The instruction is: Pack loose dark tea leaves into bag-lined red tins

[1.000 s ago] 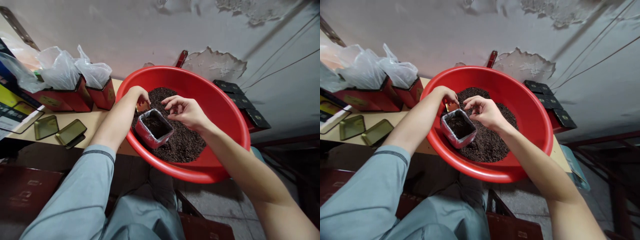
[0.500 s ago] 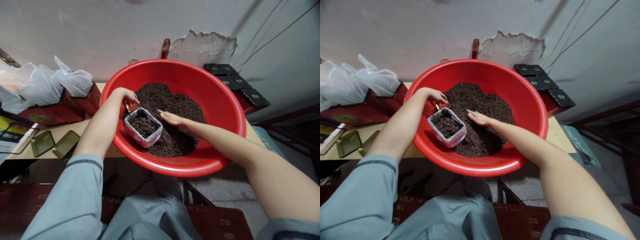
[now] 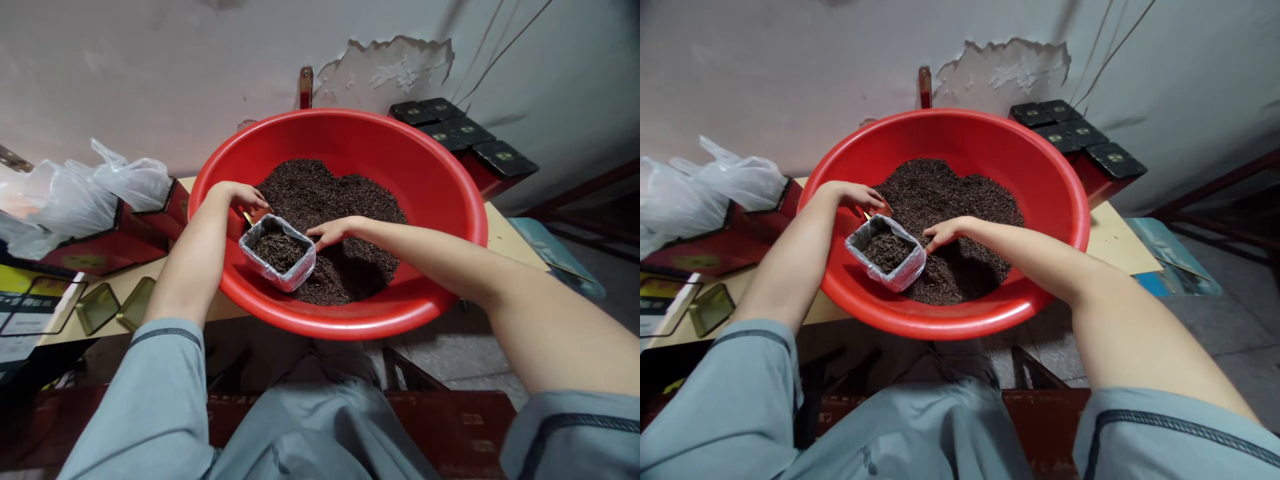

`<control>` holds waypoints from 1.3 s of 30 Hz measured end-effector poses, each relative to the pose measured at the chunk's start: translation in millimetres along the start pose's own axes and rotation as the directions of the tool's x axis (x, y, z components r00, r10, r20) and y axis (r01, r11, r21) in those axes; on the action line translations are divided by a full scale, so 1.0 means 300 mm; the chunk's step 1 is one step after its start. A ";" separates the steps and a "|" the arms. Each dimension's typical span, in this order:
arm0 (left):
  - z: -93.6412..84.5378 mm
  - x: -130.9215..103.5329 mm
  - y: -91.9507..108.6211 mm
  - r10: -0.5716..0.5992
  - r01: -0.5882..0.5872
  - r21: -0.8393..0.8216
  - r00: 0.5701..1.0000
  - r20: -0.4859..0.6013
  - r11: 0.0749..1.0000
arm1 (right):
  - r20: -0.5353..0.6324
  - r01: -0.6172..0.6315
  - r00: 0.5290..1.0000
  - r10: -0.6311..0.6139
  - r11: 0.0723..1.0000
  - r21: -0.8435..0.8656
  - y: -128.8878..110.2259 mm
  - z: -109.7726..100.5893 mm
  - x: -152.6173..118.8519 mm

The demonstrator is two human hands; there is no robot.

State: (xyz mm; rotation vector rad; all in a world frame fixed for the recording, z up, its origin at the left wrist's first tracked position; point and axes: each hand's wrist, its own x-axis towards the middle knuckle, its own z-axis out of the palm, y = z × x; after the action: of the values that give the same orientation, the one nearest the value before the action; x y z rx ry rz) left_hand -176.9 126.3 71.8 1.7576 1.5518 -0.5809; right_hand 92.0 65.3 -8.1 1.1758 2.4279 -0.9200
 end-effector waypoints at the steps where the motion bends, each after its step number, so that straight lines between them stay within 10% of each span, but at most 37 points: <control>1: 0.000 -0.001 0.001 -0.003 0.003 -0.004 1.000 -0.004 1.000 | 0.041 -0.023 0.999 0.022 0.999 0.027 -0.001 -0.003 -0.001; 8: 0.003 -0.008 0.006 -0.017 0.017 -0.043 1.000 -0.010 0.999 | 0.184 0.009 0.983 -0.014 0.999 0.031 -0.047 0.008 -0.031; 16: 0.006 -0.008 0.002 0.002 -0.002 -0.006 1.000 0.006 1.000 | 0.092 0.000 0.995 0.027 0.960 -0.280 -0.142 0.048 -0.082; 30: 0.007 -0.012 0.008 -0.027 0.027 0.009 1.000 -0.004 1.000 | -0.100 -0.014 0.995 -0.023 0.937 -0.349 -0.110 0.070 -0.057; 39: 0.001 0.006 0.003 0.015 -0.015 -0.026 1.000 -0.017 1.000 | -0.477 -0.110 0.868 0.138 0.990 0.086 -0.124 -0.056 -0.089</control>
State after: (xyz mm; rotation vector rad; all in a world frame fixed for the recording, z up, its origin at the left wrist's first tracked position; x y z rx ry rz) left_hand -175.8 127.2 70.5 1.7573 1.5501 -0.5370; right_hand 79.9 43.3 33.5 1.7384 2.6638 -0.7229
